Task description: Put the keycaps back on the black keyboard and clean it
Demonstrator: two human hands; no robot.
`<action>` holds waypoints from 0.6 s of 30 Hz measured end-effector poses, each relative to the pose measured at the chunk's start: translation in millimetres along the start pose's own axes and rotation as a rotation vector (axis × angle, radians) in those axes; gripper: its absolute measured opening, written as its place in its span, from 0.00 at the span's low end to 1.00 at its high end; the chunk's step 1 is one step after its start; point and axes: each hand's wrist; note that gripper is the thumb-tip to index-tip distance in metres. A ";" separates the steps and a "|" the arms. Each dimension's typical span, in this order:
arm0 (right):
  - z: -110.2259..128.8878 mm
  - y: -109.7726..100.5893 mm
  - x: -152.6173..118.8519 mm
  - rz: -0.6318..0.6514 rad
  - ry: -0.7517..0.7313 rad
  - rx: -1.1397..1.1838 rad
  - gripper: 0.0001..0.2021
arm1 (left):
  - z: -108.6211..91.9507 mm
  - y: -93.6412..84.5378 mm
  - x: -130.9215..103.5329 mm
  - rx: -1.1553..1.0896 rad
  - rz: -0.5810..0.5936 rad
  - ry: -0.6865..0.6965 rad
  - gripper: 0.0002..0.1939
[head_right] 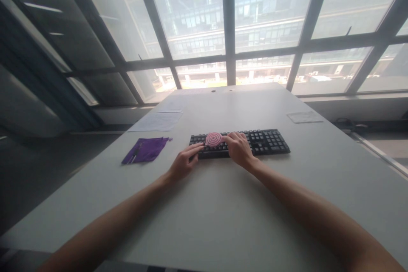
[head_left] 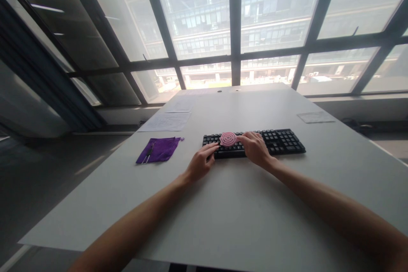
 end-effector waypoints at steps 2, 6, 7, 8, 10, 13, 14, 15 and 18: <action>-0.4 0.1 0.0 -0.007 0.000 0.005 0.15 | 0.4 0.5 -0.2 0.001 -0.001 -0.004 0.22; -0.2 1.8 -0.2 0.025 -0.071 0.064 0.15 | -1.3 -0.7 0.4 -0.004 -0.005 -0.008 0.23; -0.1 2.0 -0.3 0.033 -0.081 0.069 0.15 | -1.6 -1.1 0.6 -0.006 -0.007 -0.007 0.23; -0.1 2.2 -0.3 0.036 -0.082 0.067 0.15 | -1.8 -1.4 0.7 -0.007 -0.009 -0.007 0.23; -0.6 2.2 -0.3 0.026 -0.065 0.054 0.15 | -1.5 -1.6 0.8 -0.004 -0.006 -0.006 0.22; -1.8 2.3 0.0 0.011 -0.044 0.045 0.15 | -0.7 -1.0 0.6 -0.001 -0.001 -0.011 0.22; -2.1 2.5 0.0 0.013 -0.051 0.051 0.15 | -0.7 -0.7 0.6 -0.002 -0.001 -0.013 0.22; -2.2 2.8 0.1 0.020 -0.063 0.060 0.15 | -0.9 -0.6 0.6 -0.004 -0.002 -0.014 0.22; -2.3 3.6 -0.2 0.042 -0.097 0.086 0.15 | -1.5 -0.6 1.0 -0.008 -0.014 -0.015 0.22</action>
Point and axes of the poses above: each hand's wrist, its own x-axis towards the middle knuckle, its own y-axis out of the palm, z = x × y, and after that the axes turned 7 degrees about -y, right-handed
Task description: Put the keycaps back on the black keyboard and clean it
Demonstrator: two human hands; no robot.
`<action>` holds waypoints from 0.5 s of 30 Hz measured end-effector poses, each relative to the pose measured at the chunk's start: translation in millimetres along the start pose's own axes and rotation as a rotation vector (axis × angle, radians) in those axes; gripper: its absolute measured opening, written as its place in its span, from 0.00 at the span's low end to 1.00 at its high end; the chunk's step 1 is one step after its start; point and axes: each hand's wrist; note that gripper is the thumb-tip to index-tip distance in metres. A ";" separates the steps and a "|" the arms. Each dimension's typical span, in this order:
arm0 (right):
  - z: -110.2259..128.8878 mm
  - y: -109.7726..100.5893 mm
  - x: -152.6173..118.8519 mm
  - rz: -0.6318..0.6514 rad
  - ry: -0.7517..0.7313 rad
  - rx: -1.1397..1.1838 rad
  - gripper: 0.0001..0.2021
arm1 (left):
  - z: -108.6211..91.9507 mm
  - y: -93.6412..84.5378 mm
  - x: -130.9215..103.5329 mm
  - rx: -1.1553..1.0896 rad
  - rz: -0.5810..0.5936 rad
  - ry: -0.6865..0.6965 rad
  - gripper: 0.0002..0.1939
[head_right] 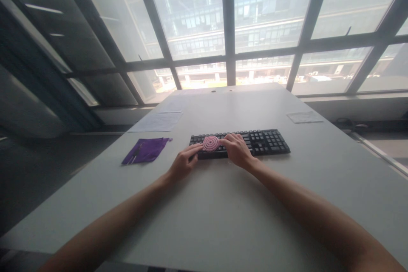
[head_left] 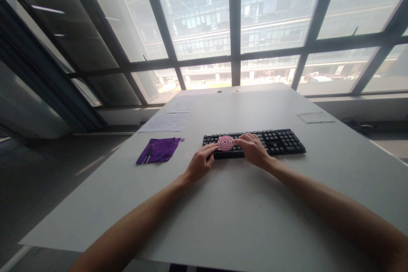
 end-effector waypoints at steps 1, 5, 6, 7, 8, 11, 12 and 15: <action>0.0 0.2 -0.1 0.003 -0.002 0.003 0.15 | 0.0 0.0 0.1 -0.001 -0.003 -0.001 0.22; -0.5 0.2 -0.6 -0.015 0.031 -0.026 0.16 | 1.7 0.7 0.0 -0.009 0.005 0.000 0.22; -0.7 0.1 -0.6 -0.025 0.046 -0.040 0.16 | 2.3 1.1 -0.2 -0.011 0.008 -0.001 0.22; -0.8 0.1 -0.6 -0.034 0.059 -0.053 0.16 | 2.9 1.4 -0.4 -0.012 0.010 -0.003 0.22; -0.8 0.1 -0.6 -0.043 0.070 -0.062 0.16 | 3.4 1.7 -0.5 -0.013 0.010 -0.005 0.21; -0.3 0.3 -0.4 -0.049 0.068 -0.048 0.16 | 3.5 1.9 -0.7 -0.015 0.008 -0.009 0.20; 0.1 0.3 -0.3 -0.043 0.054 -0.032 0.16 | 3.2 1.8 -0.7 -0.016 0.009 -0.008 0.20; 1.1 0.1 -0.1 -0.020 0.005 0.007 0.15 | 1.9 1.3 -0.1 -0.018 0.009 -0.004 0.19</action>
Point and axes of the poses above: each hand's wrist, its own x-axis towards the middle knuckle, its own y-axis out of the palm, z = x × y, and after that the axes turned 7 degrees about -y, right-handed
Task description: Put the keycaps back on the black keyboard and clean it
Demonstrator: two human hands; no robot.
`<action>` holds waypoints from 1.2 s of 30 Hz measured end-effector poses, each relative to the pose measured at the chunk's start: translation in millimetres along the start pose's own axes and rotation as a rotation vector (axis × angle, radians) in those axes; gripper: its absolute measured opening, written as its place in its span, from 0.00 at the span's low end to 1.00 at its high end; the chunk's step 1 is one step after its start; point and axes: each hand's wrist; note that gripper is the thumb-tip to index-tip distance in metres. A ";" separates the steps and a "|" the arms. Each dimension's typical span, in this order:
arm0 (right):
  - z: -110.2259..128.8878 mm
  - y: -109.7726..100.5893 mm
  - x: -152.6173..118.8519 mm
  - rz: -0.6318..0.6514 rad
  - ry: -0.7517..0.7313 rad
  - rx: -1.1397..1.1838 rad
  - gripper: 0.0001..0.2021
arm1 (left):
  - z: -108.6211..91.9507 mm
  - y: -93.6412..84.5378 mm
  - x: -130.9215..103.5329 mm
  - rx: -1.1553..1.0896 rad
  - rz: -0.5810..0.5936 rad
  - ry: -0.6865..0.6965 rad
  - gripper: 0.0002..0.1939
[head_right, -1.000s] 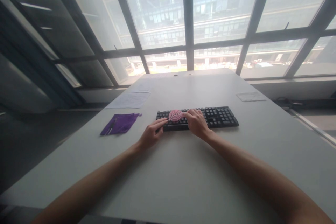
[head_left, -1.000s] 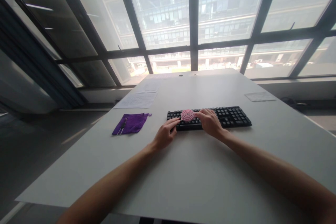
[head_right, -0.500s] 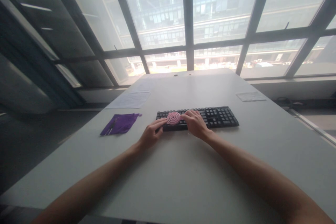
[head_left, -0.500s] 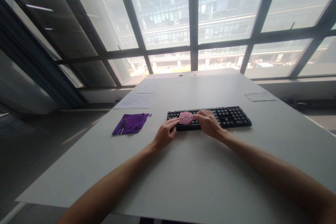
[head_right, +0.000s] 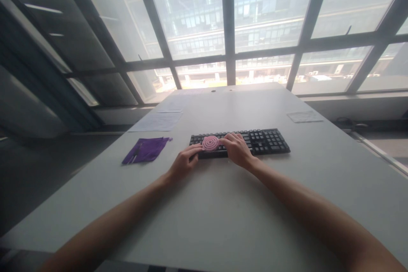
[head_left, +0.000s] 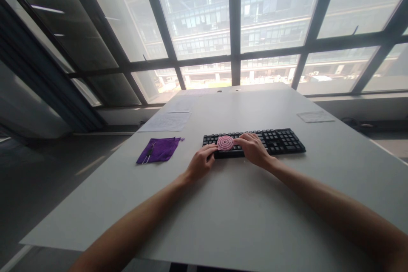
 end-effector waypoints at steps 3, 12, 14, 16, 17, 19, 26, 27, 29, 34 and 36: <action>-0.3 -0.1 -0.1 0.019 -0.018 0.005 0.16 | -0.9 -0.5 0.8 0.002 0.003 -0.001 0.19; -3.3 0.6 -1.1 0.011 -0.007 0.000 0.16 | -2.1 -1.7 0.6 0.006 -0.008 -0.010 0.20; -3.7 0.8 -1.1 0.023 -0.033 0.015 0.15 | -1.5 -1.5 0.5 -0.001 -0.008 -0.008 0.19; -5.5 0.4 -1.3 0.035 -0.054 0.022 0.15 | -0.9 -1.1 0.5 -0.012 -0.004 -0.007 0.18; -7.2 -0.2 -1.4 0.039 -0.063 0.022 0.16 | -0.7 -0.9 0.6 -0.017 -0.001 -0.007 0.18; -11.6 -2.4 -1.9 0.044 -0.079 0.020 0.17 | -0.6 -0.5 0.6 -0.026 0.005 -0.008 0.17; -19.4 -8.0 -3.2 0.049 -0.114 0.020 0.19 | -0.1 -0.1 -1.2 -0.025 0.008 -0.010 0.16; -18.7 -7.1 -3.3 0.048 -0.118 0.018 0.19 | 0.0 -0.1 -1.2 -0.029 0.012 -0.007 0.16; -17.3 -4.9 -3.5 0.045 -0.125 0.016 0.19 | -0.2 -0.3 -0.9 -0.037 0.019 -0.002 0.17; -18.9 -4.4 -4.0 0.041 -0.128 0.020 0.20 | -1.5 -1.2 -0.5 -0.036 0.024 -0.001 0.17; -20.0 -5.6 -4.0 0.044 -0.131 0.022 0.20 | -2.0 -1.6 -0.6 -0.025 0.021 -0.001 0.16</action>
Point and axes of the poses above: each hand's wrist, its own x-axis towards the middle knuckle, its own y-axis out of the palm, z = x × y, and after that the axes turned 7 degrees about -y, right-handed
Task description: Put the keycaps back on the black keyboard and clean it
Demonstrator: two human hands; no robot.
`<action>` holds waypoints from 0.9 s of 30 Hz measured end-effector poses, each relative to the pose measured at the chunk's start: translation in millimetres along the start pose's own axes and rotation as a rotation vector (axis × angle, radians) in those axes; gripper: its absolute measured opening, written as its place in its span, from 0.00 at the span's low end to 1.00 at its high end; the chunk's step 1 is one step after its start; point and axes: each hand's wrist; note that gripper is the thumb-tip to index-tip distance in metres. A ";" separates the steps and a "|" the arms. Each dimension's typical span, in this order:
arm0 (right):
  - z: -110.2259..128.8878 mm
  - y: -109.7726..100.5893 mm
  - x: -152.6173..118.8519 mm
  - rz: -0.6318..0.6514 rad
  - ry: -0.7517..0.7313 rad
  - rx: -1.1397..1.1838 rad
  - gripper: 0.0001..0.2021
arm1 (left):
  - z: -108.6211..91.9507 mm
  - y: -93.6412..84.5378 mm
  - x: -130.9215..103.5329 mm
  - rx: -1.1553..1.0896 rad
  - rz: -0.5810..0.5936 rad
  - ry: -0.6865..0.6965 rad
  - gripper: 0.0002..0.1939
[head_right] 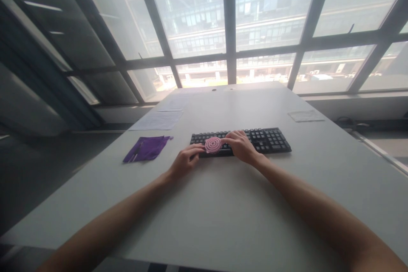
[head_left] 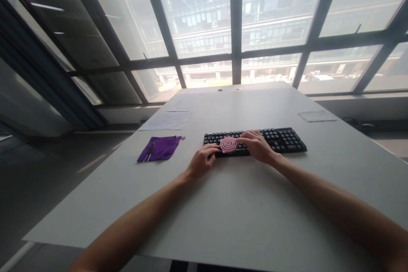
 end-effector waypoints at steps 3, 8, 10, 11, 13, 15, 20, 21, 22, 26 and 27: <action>0.3 -0.1 0.4 -0.007 -0.014 -0.002 0.19 | -0.3 -0.1 0.1 0.006 -0.007 0.005 0.17; 1.7 -0.6 1.2 -0.011 -0.030 -0.008 0.18 | 1.7 1.1 0.5 0.002 -0.009 0.010 0.17; 1.9 -3.0 1.6 -0.013 -0.027 -0.021 0.18 | 3.1 1.6 0.2 0.009 -0.001 0.002 0.17; 2.3 -4.2 1.8 -0.015 -0.027 -0.033 0.18 | 3.7 1.7 0.0 0.012 0.001 -0.002 0.17; 3.5 -5.9 2.4 -0.019 -0.025 -0.065 0.18 | 4.8 1.9 -0.4 0.016 -0.001 -0.005 0.16; 5.1 -5.4 2.9 -0.020 -0.011 -0.091 0.18 | 5.5 2.1 -0.6 0.017 -0.003 -0.004 0.16; 6.4 -1.4 2.5 -0.053 0.121 -0.152 0.17 | 7.3 2.6 -1.0 0.019 0.001 0.001 0.15; 6.1 -1.5 2.3 -0.056 0.155 -0.167 0.17 | 7.8 2.8 -1.1 0.018 0.002 0.003 0.15; 5.8 -1.9 2.1 -0.055 0.185 -0.181 0.17 | 8.2 2.9 -1.2 0.017 0.002 0.004 0.15; 5.1 -2.9 2.5 -0.054 0.251 -0.205 0.14 | 9.5 2.9 -1.5 0.013 -0.003 0.006 0.15; 5.1 -2.4 3.0 -0.059 0.246 -0.185 0.14 | 9.7 2.9 -1.5 0.012 -0.003 0.008 0.15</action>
Point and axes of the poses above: each hand's wrist, its own x-axis towards the middle knuckle, its own y-axis out of the palm, z = x × y, and after that the axes turned 7 degrees about -y, right-handed
